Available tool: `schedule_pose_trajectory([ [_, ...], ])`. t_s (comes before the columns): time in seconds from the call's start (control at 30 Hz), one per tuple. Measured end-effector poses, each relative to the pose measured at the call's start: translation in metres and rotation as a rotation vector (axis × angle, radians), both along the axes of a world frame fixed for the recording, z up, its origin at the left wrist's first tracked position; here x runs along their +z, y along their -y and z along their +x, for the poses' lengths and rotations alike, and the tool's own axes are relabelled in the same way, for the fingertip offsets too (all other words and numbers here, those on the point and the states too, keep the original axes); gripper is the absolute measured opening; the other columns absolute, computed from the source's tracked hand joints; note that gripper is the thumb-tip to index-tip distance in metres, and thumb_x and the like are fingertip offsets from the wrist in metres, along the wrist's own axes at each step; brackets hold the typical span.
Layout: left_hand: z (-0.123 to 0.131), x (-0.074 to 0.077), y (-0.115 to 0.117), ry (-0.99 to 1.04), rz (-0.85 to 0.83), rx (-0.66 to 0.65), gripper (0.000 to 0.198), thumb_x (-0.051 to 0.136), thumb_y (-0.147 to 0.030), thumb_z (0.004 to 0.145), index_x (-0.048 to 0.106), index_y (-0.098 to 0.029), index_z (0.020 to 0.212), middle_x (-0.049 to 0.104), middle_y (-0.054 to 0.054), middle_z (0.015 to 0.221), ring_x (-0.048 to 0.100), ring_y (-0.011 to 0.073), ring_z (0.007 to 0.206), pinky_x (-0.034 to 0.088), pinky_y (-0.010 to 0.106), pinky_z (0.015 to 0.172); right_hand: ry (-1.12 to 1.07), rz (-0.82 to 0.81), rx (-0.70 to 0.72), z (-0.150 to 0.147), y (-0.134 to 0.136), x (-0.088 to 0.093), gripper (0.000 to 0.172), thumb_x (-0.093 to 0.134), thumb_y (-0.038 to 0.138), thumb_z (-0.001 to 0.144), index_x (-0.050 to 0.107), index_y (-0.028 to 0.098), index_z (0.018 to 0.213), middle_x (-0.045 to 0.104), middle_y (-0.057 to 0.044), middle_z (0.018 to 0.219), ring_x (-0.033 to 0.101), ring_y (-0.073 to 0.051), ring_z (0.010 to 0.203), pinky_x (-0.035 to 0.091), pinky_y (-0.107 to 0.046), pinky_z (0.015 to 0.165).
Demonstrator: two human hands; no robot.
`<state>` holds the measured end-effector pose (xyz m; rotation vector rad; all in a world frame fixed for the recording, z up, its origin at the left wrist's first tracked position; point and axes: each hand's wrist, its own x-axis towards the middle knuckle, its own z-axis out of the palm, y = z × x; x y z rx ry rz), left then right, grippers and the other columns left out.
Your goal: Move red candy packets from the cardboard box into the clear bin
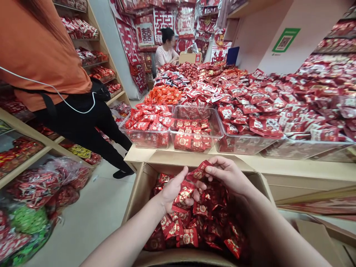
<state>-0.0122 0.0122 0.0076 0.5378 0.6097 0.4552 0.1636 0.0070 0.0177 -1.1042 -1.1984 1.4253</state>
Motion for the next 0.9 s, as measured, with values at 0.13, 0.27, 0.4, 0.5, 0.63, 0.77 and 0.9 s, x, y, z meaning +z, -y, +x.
schedule_pose_trajectory([
  [0.13, 0.005, -0.003, 0.0, -0.151, 0.197, 0.289, 0.03, 0.065, -0.029, 0.065, 0.06, -0.016, 0.091, 0.06, 0.001, 0.067, 0.048, 0.0043, 0.047, 0.027, 0.012, 0.036, -0.157, -0.06, 0.013, -0.003, 0.003, -0.002, 0.023, 0.063, 0.029, 0.066, 0.058, 0.021, 0.087, 0.061, -0.001, 0.081, 0.057, -0.01, 0.068, 0.047, -0.025, 0.064],
  [0.27, 0.006, -0.006, 0.0, -0.378, 0.449, 0.504, 0.032, 0.068, -0.024, 0.06, 0.06, -0.016, 0.09, 0.063, -0.001, 0.071, 0.05, 0.0051, 0.05, 0.038, 0.016, 0.047, -0.288, -0.183, -0.036, -0.011, 0.004, -0.005, 0.028, 0.056, 0.037, 0.072, 0.056, 0.022, 0.095, 0.061, -0.002, 0.08, 0.058, -0.012, 0.068, 0.049, -0.028, 0.062],
  [0.4, 0.007, -0.007, 0.001, -0.408, 0.554, 0.506, 0.029, 0.067, -0.025, 0.062, 0.059, -0.016, 0.089, 0.064, 0.001, 0.076, 0.056, 0.0102, 0.065, 0.043, 0.021, 0.063, -0.117, -0.129, -0.058, -0.012, 0.003, -0.01, 0.02, 0.062, 0.035, 0.066, 0.058, 0.017, 0.073, 0.06, 0.0, 0.064, 0.056, -0.009, 0.057, 0.048, -0.022, 0.056],
  [0.5, 0.007, -0.007, 0.004, -0.427, 0.554, 0.425, 0.027, 0.063, -0.028, 0.065, 0.059, -0.016, 0.089, 0.063, 0.001, 0.071, 0.054, 0.01, 0.061, 0.042, 0.02, 0.056, 0.016, -0.068, -0.07, -0.01, 0.003, -0.015, 0.021, 0.062, 0.035, 0.066, 0.057, 0.016, 0.07, 0.06, 0.0, 0.06, 0.055, -0.008, 0.052, 0.047, -0.022, 0.053],
  [0.63, 0.008, -0.005, 0.005, -0.409, 0.548, 0.396, 0.021, 0.061, -0.029, 0.068, 0.057, -0.016, 0.084, 0.059, 0.0, 0.07, 0.051, 0.0083, 0.056, 0.037, 0.017, 0.048, 0.136, 0.012, -0.038, -0.008, 0.004, -0.012, 0.022, 0.058, 0.038, 0.069, 0.057, 0.017, 0.077, 0.059, 0.0, 0.062, 0.055, -0.01, 0.056, 0.047, -0.024, 0.054],
  [0.77, 0.005, -0.006, 0.004, -0.348, 0.503, 0.395, 0.022, 0.056, -0.033, 0.072, 0.053, -0.017, 0.086, 0.057, 0.001, 0.073, 0.052, 0.0082, 0.057, 0.033, 0.016, 0.043, 0.33, 0.204, -0.085, 0.001, -0.009, 0.019, 0.02, 0.052, 0.037, 0.074, 0.055, 0.018, 0.08, 0.058, -0.001, 0.065, 0.055, -0.011, 0.055, 0.046, -0.024, 0.053],
  [0.9, 0.002, -0.009, 0.003, -0.374, 0.477, 0.389, 0.022, 0.054, -0.032, 0.072, 0.054, -0.015, 0.086, 0.057, 0.002, 0.075, 0.053, 0.0086, 0.058, 0.031, 0.016, 0.042, 0.646, 0.505, -0.353, 0.025, -0.06, 0.069, 0.014, 0.047, 0.031, 0.077, 0.054, 0.019, 0.08, 0.056, -0.001, 0.064, 0.052, -0.01, 0.053, 0.042, -0.024, 0.053],
])
